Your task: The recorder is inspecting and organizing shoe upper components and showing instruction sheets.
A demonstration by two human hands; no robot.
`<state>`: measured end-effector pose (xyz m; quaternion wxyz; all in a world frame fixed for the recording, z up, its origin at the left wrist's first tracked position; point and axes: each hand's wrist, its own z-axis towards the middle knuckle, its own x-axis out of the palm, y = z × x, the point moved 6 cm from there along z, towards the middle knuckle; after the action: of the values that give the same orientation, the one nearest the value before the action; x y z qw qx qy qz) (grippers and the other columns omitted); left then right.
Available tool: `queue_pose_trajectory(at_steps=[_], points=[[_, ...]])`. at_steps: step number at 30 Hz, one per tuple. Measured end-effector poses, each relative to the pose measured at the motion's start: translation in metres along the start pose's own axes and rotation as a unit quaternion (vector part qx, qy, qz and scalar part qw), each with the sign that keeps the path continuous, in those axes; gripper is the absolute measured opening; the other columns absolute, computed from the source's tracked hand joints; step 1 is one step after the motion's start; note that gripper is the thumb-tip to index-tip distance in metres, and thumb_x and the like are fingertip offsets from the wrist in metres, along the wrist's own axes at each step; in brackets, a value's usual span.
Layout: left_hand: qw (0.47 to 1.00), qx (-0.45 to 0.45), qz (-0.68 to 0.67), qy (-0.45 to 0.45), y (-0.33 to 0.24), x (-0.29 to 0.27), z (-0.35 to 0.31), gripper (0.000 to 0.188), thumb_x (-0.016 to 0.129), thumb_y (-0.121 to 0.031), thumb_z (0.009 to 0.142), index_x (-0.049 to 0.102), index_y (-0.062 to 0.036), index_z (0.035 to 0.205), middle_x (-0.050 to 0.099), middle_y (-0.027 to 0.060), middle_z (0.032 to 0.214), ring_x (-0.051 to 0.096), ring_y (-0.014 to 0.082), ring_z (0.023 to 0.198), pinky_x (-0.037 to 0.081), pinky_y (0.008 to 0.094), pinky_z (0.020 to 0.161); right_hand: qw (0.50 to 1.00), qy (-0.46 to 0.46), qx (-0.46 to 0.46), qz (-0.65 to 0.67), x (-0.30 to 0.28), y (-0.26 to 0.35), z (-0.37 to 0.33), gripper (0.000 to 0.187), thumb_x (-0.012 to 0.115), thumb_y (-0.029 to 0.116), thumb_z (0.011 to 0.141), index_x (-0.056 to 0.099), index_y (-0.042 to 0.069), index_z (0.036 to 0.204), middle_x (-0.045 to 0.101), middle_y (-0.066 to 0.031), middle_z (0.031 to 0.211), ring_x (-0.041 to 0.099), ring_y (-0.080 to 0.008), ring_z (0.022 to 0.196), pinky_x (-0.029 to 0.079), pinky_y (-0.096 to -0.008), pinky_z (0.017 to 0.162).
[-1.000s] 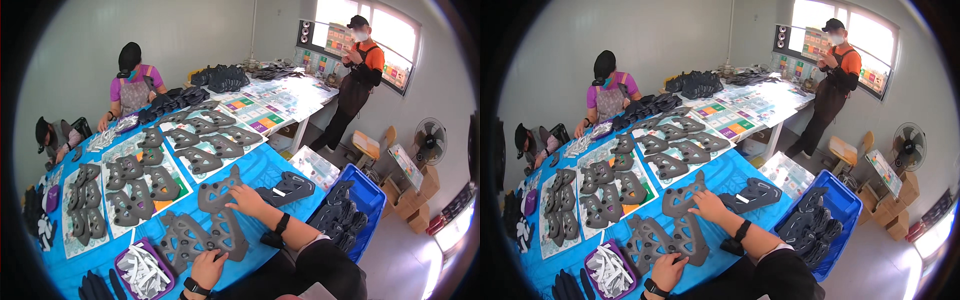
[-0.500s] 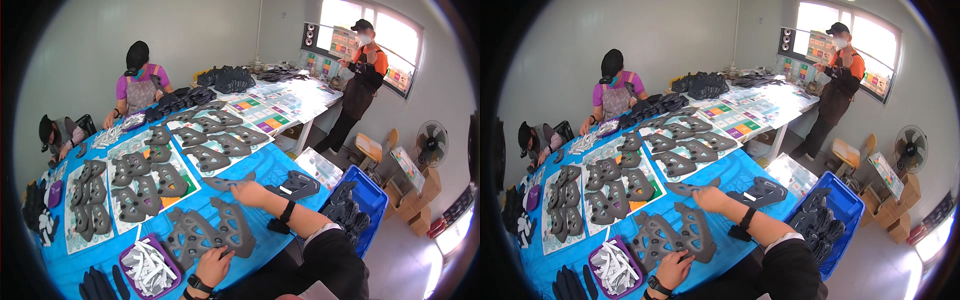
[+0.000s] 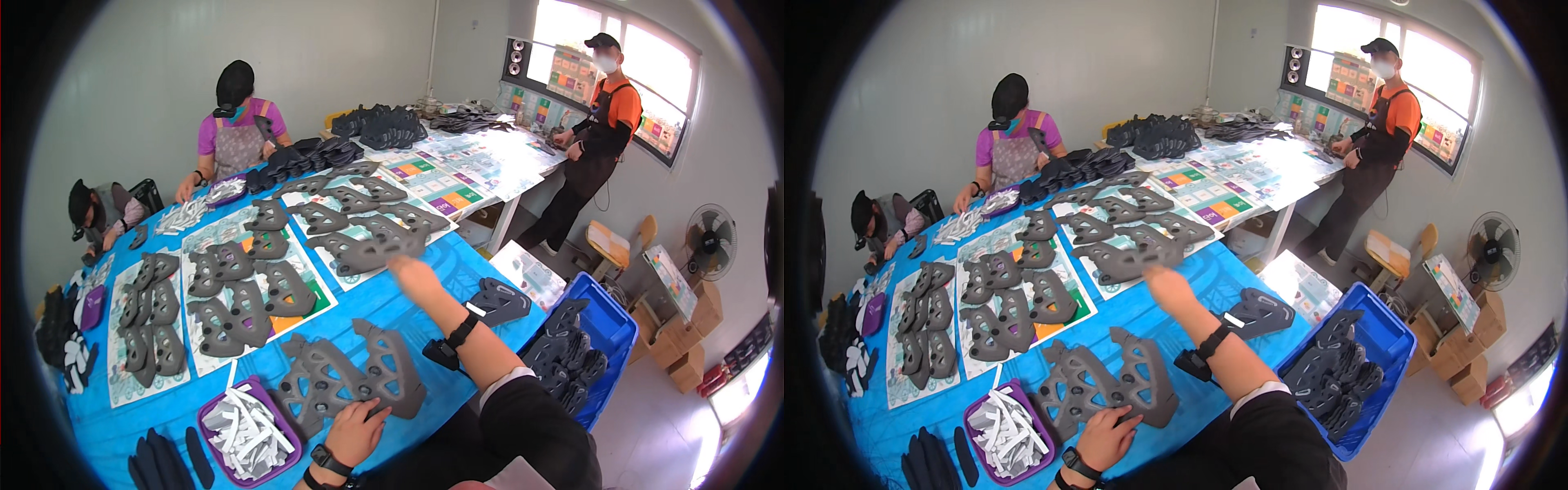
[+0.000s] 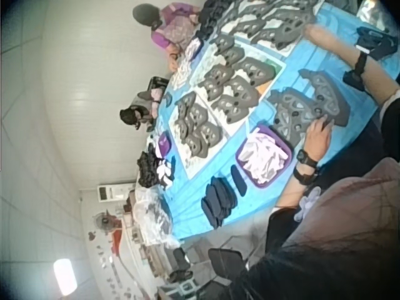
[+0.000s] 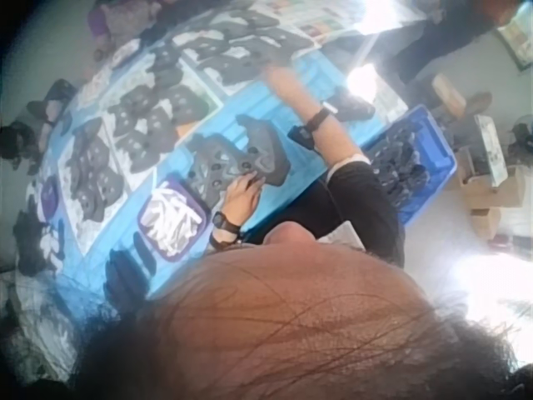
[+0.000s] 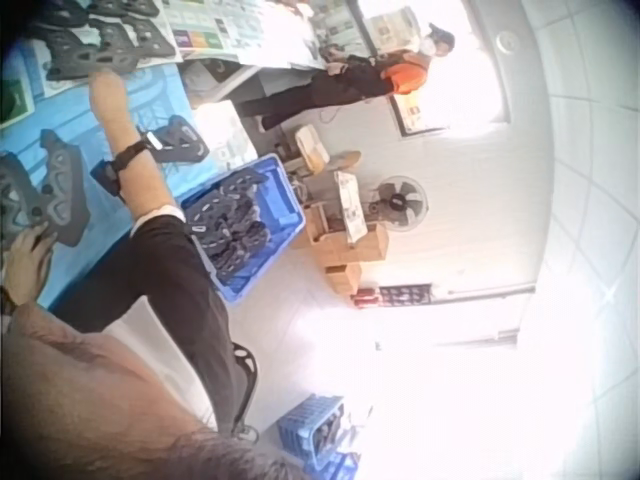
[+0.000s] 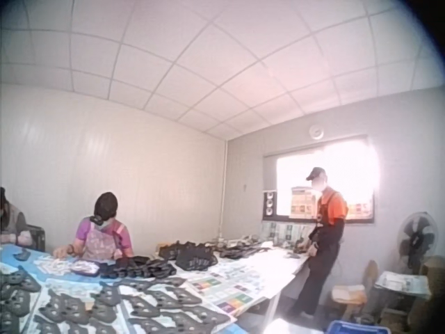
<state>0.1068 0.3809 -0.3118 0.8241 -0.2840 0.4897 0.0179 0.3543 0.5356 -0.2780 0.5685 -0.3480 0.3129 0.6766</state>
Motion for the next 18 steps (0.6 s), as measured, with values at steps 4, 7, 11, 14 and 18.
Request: queue_pose_trajectory(at_steps=[4,7,11,14,18], points=[[1.0,0.0,-0.003,0.003,0.001,0.002,-0.002,0.03,0.061,-0.011,0.071,0.06,-0.0121,0.101,0.054,0.0072,0.106,0.05,0.0259,0.092,0.042,0.0359,0.077,0.966,0.249,0.063,0.03,0.005,0.025,-0.022,0.029,0.048,0.021,0.083,0.056,0.003,0.105,0.058,-0.0136,0.1,0.057,-0.0307,0.086,0.047,-0.0358,0.074],[1.0,0.002,-0.012,0.007,-0.001,-0.001,-0.002,0.03,0.06,-0.011,0.071,0.06,-0.0123,0.101,0.053,0.0074,0.106,0.05,0.0257,0.092,0.042,0.0359,0.077,0.968,0.144,0.01,0.203,-0.029,0.045,-0.037,0.029,0.042,0.024,0.089,0.056,0.001,0.101,0.058,-0.014,0.099,0.058,-0.0269,0.088,0.045,-0.0333,0.081],[1.0,0.005,-0.002,0.024,-0.004,-0.007,0.001,0.031,0.059,-0.011,0.071,0.059,-0.0132,0.102,0.053,0.0074,0.107,0.05,0.0268,0.094,0.042,0.0377,0.078,0.448,0.192,0.198,0.85,-0.03,0.047,-0.063,0.03,0.049,0.031,0.087,0.059,0.002,0.088,0.06,-0.0073,0.083,0.058,-0.0139,0.073,0.047,-0.0298,0.076],[0.999,0.008,0.032,0.014,-0.008,-0.011,0.006,0.034,0.058,-0.008,0.069,0.058,-0.0111,0.103,0.053,0.0098,0.108,0.052,0.029,0.094,0.044,0.0378,0.079,0.865,0.1,0.06,0.487,-0.032,0.031,-0.051,0.024,0.053,0.017,0.085,0.054,0.004,0.064,0.054,-0.0009,0.061,0.049,-0.0082,0.059,0.043,-0.0238,0.064],[0.999,-0.013,0.033,0.025,0.004,0.008,-0.006,0.03,0.055,-0.013,0.076,0.057,-0.0102,0.107,0.051,0.0117,0.112,0.047,0.0312,0.1,0.038,0.0398,0.084,0.809,0.229,0.054,0.539,-0.013,0.043,-0.06,0.019,0.057,0.021,0.082,0.057,0.003,0.075,0.06,-0.0052,0.072,0.056,-0.0147,0.069,0.03,-0.0396,0.099]])
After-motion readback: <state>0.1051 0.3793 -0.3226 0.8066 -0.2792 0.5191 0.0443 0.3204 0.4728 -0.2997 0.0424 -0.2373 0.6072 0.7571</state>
